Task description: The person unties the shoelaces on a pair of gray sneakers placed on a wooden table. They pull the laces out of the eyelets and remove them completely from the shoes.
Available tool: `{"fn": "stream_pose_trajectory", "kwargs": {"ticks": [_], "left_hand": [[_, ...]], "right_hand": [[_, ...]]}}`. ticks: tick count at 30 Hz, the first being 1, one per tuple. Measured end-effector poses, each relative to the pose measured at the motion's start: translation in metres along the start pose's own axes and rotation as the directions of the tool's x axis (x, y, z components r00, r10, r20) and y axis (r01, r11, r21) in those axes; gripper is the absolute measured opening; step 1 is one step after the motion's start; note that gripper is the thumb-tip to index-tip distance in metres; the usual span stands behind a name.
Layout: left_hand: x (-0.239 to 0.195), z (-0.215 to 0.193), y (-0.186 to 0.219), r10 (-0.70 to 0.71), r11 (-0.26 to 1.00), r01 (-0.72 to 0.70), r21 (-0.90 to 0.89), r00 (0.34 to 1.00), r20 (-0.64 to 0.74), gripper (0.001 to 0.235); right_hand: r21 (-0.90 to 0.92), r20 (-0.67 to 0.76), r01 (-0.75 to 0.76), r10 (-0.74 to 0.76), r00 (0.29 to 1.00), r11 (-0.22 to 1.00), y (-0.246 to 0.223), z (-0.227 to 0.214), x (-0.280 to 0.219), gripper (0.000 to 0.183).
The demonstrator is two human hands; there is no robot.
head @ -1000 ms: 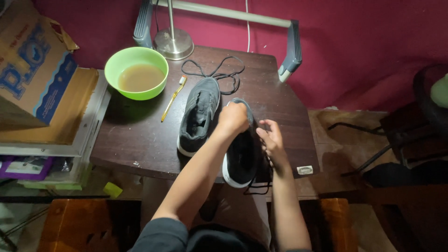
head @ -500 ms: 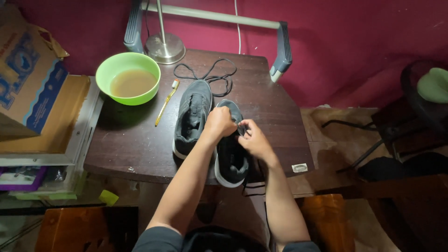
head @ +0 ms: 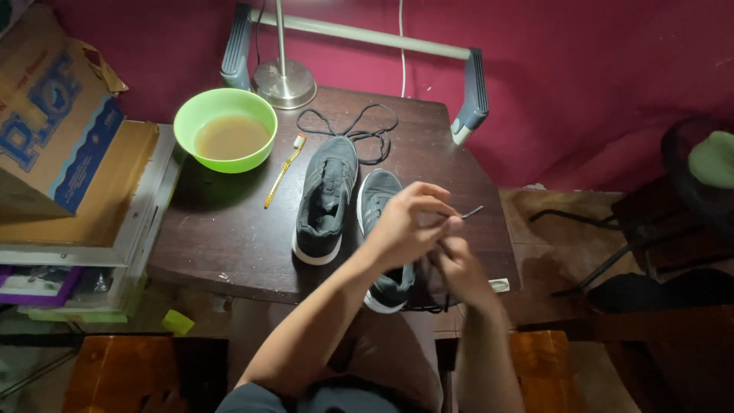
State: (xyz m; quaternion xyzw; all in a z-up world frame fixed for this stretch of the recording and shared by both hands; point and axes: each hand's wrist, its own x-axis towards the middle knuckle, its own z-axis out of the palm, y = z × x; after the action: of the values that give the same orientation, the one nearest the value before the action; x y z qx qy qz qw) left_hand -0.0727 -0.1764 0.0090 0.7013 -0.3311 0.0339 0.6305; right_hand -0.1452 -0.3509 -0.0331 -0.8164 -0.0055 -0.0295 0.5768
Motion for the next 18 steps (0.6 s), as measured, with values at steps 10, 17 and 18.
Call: {"fn": "stream_pose_trajectory", "kwargs": {"ticks": [10, 17, 18], "left_hand": [[-0.116, -0.010, -0.016, 0.089, 0.801, -0.090, 0.592, 0.996, 0.031, 0.043], [-0.148, -0.014, -0.043, 0.088, 0.746, -0.146, 0.649, 0.989, 0.121, 0.065], [-0.149, -0.013, -0.046, 0.086, 0.745, -0.141, 0.653, 0.990, 0.115, 0.065]], "right_hand": [[-0.485, -0.027, 0.136, -0.171, 0.985, 0.864, -0.172, -0.059, 0.029, 0.047], [-0.158, -0.212, 0.545, -0.567, 0.796, 0.824, -0.150, -0.069, 0.212, 0.045], [-0.154, -0.207, 0.547, -0.568, 0.796, 0.823, -0.138, -0.067, 0.241, 0.045]]}}
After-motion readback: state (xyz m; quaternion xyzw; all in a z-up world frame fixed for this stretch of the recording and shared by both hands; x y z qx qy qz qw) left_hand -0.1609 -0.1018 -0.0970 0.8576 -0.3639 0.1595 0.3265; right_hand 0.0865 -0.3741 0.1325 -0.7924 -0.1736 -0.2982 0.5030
